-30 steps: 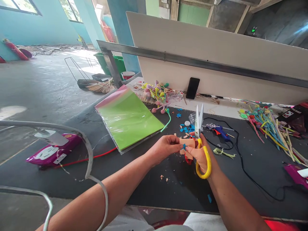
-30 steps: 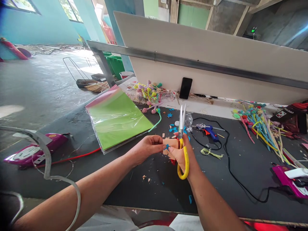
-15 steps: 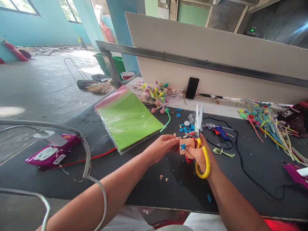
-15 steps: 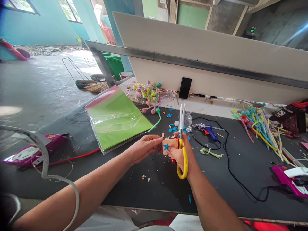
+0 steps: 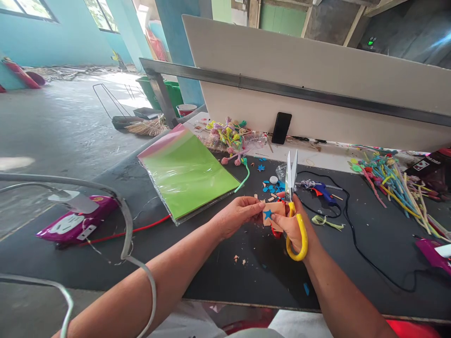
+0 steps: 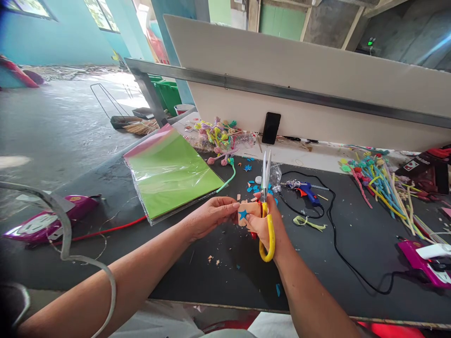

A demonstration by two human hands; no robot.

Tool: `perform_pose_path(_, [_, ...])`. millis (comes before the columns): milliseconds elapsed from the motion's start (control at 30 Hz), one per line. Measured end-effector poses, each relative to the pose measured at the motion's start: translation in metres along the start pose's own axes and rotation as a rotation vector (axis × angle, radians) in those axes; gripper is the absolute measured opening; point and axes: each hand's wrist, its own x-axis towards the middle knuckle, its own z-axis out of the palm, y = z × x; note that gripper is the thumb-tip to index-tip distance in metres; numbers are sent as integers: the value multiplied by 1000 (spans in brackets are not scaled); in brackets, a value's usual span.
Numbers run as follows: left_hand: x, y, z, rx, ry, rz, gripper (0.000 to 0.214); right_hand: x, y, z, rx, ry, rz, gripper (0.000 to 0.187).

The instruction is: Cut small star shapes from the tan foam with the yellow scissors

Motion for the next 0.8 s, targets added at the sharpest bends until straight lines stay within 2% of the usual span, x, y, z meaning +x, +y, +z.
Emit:
perform_pose_path(333, [0, 0, -1, 58, 13, -2, 34, -1, -4, 2, 8, 23, 25, 49])
perform_pose_path(800, [5, -11, -3, 147, 80, 59, 25, 2, 7, -3, 23, -51, -17, 50])
